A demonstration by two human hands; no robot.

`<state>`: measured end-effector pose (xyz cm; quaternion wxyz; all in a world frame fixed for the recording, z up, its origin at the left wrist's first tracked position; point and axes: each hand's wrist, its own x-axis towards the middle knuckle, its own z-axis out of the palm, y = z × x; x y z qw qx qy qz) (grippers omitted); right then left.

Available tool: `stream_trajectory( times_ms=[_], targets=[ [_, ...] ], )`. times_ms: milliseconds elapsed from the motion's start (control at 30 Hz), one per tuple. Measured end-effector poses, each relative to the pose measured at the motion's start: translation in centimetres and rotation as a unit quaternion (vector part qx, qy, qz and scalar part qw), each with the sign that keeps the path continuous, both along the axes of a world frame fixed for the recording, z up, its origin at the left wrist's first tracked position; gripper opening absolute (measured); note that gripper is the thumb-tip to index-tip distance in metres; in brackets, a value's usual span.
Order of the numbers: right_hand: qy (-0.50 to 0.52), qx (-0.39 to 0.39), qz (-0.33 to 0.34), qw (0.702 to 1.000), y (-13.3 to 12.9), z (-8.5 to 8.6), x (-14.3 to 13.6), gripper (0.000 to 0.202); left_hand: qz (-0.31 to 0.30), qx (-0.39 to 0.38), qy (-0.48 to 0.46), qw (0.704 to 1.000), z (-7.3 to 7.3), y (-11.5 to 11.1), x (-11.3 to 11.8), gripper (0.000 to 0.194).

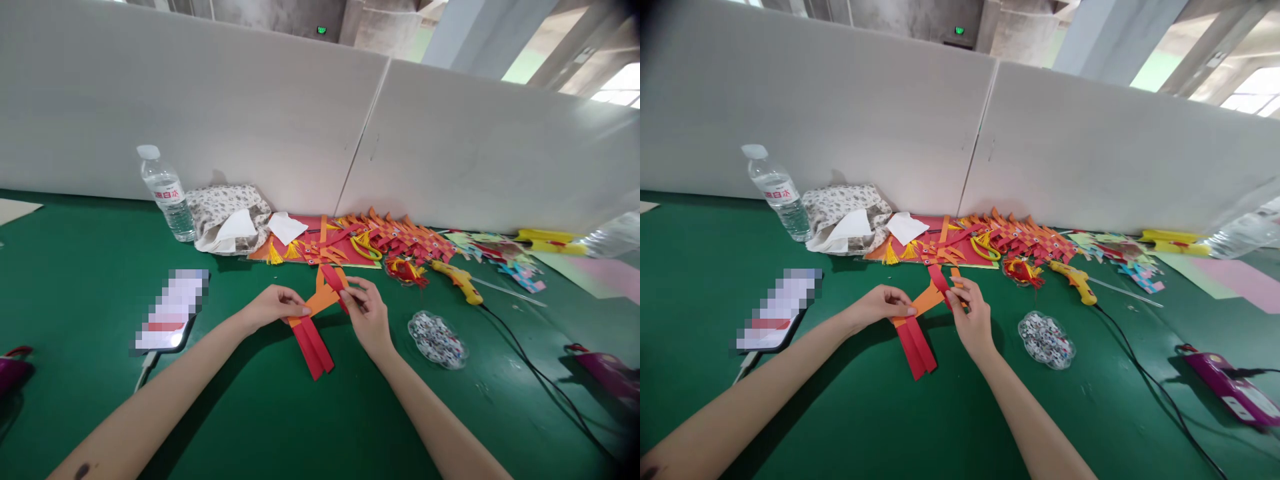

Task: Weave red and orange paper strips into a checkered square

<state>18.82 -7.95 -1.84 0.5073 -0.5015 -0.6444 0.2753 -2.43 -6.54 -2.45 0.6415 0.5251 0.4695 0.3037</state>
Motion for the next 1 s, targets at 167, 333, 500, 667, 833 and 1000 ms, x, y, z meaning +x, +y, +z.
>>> stream_trajectory(
  times_ms=[167,333,500,667,833,1000],
  targets=[
    [0.008,0.0,0.003,1.0,-0.12,-0.1,-0.14,0.026,0.004,0.002,0.005,1.0,0.02,-0.01,-0.03,0.03],
    [-0.023,0.018,0.002,1.0,-0.29,0.0,-0.13,0.025,0.004,-0.003,0.006,1.0,0.08,-0.06,-0.04,0.031],
    [-0.082,0.025,0.033,0.996,-0.41,0.19,-0.17,0.022,0.004,0.006,0.007,1.0,0.2,-0.13,-0.03,0.032],
    [-0.1,-0.024,0.115,0.988,-0.51,0.34,-0.35,0.028,0.005,-0.005,-0.003,1.0,0.4,-0.18,-0.02,0.032],
    [-0.094,-0.022,0.103,0.99,-0.49,0.47,-0.15,0.046,0.02,-0.004,-0.022,1.0,0.52,-0.24,0.02,0.037],
    [-0.052,-0.057,0.101,0.992,-0.42,0.44,-0.37,0.05,0.014,0.016,-0.036,0.999,0.32,-0.25,0.09,0.038]
  ],
)
